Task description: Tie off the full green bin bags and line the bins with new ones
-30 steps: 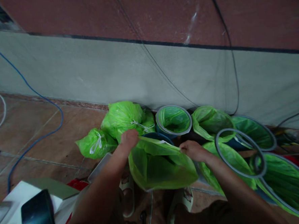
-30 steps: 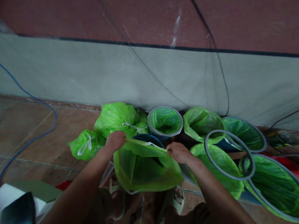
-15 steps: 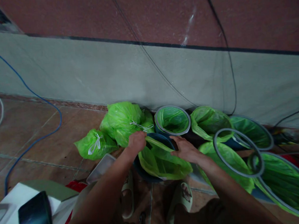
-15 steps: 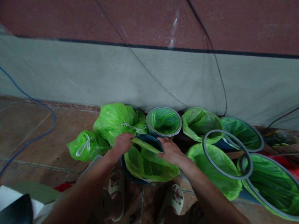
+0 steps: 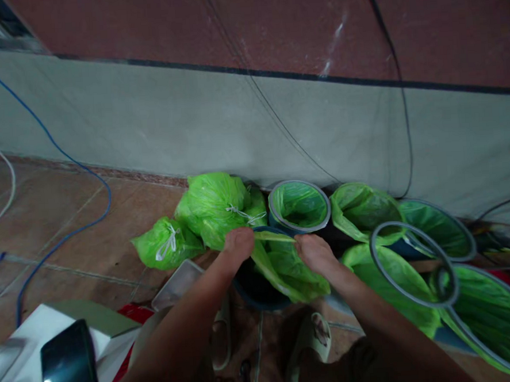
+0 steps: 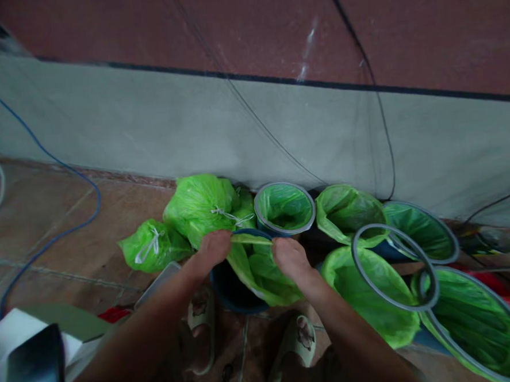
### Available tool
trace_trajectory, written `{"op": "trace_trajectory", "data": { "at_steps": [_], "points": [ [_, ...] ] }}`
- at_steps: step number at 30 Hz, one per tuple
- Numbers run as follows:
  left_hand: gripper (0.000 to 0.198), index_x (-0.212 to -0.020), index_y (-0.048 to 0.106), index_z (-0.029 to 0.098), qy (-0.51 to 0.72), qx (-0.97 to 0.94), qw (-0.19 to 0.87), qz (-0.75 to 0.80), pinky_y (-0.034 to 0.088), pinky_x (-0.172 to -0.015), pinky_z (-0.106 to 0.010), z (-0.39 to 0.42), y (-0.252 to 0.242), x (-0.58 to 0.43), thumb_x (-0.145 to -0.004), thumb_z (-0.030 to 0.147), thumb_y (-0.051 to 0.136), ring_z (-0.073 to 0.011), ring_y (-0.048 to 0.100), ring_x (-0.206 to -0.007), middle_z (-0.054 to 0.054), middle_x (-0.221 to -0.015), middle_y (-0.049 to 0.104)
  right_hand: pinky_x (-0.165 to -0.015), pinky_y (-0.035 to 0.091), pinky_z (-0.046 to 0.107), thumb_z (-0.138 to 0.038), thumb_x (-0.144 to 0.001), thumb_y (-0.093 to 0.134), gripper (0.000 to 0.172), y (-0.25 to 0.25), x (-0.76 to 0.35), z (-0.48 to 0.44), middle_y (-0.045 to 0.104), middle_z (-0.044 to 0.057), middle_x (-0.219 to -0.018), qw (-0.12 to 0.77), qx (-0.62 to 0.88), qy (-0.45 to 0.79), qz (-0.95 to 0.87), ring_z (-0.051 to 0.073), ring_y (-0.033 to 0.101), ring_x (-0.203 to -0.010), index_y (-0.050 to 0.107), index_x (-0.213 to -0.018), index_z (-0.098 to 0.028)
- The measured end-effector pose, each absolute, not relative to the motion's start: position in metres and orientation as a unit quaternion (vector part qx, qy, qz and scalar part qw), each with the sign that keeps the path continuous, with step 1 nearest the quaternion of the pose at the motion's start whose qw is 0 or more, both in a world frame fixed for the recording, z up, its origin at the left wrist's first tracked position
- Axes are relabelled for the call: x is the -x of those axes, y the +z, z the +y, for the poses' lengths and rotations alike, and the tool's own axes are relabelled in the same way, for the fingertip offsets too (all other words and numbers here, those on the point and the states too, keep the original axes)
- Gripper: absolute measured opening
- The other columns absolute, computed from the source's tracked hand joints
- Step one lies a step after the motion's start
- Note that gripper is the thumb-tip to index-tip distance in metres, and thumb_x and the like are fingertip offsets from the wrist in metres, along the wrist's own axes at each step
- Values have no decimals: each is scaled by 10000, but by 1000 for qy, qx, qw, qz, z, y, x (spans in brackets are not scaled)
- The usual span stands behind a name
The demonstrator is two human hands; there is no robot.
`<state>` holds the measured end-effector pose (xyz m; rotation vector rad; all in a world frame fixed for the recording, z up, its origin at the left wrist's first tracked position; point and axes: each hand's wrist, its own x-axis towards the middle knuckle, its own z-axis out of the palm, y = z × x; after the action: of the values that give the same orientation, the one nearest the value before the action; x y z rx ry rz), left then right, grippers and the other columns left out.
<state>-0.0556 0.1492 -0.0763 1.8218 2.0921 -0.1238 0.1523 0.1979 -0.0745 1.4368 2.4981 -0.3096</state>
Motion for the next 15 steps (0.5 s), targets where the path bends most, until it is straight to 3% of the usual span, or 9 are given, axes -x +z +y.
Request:
{"op": "trace_trajectory", "data": {
  "at_steps": [4,8,10,11,13,15],
  "points": [
    [360,-1036,677,83,-58,-604,177,775,522,-812,-401,151,-74,67,-872,119,359,-310,650,-1009,-190,-1057,691,-719,438,274,-249,-919,411,319,-70,-165,207,712,154,-945,176,-517,-126,828,238,670,-906,703,-916,-123],
    [347,-1031,680,100,-55,-605,173,775,510,-846,-376,152,-74,70,-876,128,371,-287,645,-1026,-178,-1081,687,-730,449,296,-249,-908,427,323,-67,-169,206,713,172,-945,206,-526,-168,808,262,670,-930,721,-890,-118],
    [343,-1053,670,112,-44,-628,167,759,496,-877,-356,152,-76,67,-872,119,380,-263,639,-1036,-163,-1084,687,-768,457,321,-248,-892,462,302,-67,-166,201,701,178,-1006,202,-531,-166,806,273,655,-962,694,-1025,-106],
    [338,-1058,666,114,-40,-641,165,748,492,-884,-351,152,-77,64,-869,119,387,-257,638,-1034,-158,-1079,687,-792,460,342,-266,-871,509,347,-67,-162,198,683,182,-1069,187,-539,-153,807,286,638,-996,643,-1147,-103],
    [321,-1057,662,115,-32,-667,167,725,488,-890,-352,151,-79,57,-874,139,401,-256,635,-1029,-151,-1066,689,-858,450,392,-311,-802,624,622,-68,-155,191,604,186,-1234,127,-547,-112,820,315,575,-1098,457,-1369,-120],
    [313,-1064,657,114,-22,-691,168,703,478,-905,-349,150,-79,49,-890,174,403,-253,627,-1037,-146,-1069,685,-937,412,430,-327,-748,688,819,-69,-147,186,500,175,-1363,52,-533,-73,842,325,488,-1199,317,-1458,-157]
  ]
}}
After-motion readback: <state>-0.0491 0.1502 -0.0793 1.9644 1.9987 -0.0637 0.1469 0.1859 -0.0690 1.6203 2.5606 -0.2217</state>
